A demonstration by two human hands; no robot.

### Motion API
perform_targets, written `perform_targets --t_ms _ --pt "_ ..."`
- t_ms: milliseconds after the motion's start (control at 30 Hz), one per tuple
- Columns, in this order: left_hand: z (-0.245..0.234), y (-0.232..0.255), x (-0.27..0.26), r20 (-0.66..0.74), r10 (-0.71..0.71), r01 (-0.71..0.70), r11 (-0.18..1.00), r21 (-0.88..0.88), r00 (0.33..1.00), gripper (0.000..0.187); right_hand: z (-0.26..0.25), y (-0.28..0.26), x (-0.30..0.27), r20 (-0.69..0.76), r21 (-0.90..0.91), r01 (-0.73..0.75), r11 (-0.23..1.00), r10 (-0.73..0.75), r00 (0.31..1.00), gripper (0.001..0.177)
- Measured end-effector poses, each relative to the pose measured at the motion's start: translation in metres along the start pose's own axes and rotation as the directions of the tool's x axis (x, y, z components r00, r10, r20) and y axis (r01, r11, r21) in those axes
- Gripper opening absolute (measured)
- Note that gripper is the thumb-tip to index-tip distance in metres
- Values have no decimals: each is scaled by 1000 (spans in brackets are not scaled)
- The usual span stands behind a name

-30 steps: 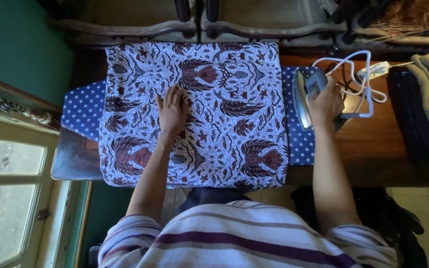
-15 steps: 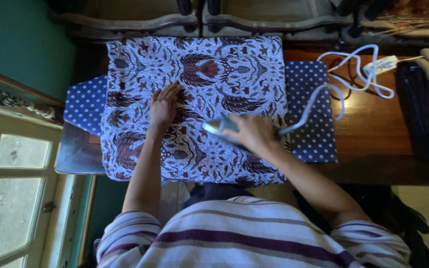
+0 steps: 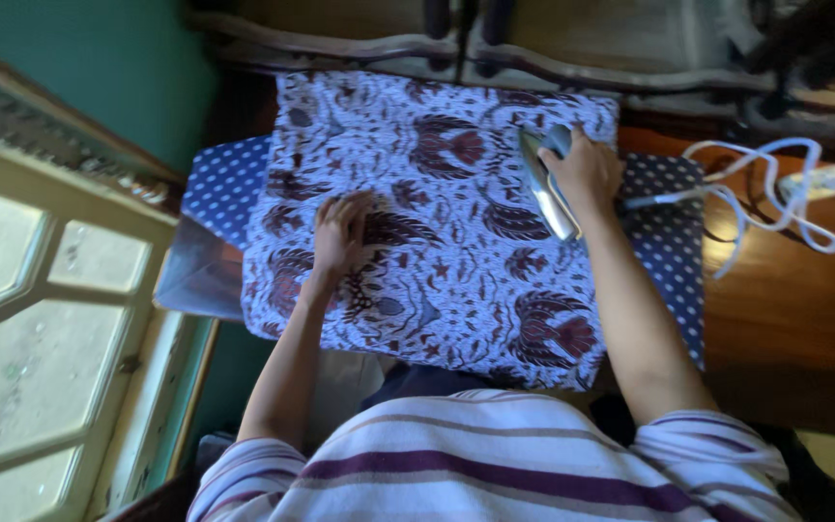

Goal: The person irons a patterned cloth on an ironing board using an iron, then folds the cloth and places it on a stack.

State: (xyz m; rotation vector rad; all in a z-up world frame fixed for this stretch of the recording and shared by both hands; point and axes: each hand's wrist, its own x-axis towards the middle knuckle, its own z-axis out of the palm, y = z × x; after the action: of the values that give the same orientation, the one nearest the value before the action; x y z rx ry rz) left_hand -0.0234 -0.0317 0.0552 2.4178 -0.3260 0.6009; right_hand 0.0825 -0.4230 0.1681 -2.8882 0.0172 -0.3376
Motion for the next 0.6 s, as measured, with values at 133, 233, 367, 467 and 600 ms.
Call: perform_targets --t_ms 133,233,367,467,600 --pt "-42 -35 -21 -126 -92 110 984 143 988 32 -15 -57 -37 311 152 131 980 -173 934 52" --pt "-60 -57 -19 -175 -174 215 943 253 969 31 -10 -114 -82 480 212 409 887 -460 748 48" --pt "-61 -72 -20 -254 -205 268 932 244 945 31 10 -158 -108 478 234 708 666 -713 513 59" --pt "-56 -71 -23 -355 -274 362 908 210 894 36 26 -176 -84 473 205 678 706 -678 563 67" --pt "-55 -68 -23 -527 -256 456 840 294 810 41 65 -203 -10 305 83 493 866 -493 815 65"
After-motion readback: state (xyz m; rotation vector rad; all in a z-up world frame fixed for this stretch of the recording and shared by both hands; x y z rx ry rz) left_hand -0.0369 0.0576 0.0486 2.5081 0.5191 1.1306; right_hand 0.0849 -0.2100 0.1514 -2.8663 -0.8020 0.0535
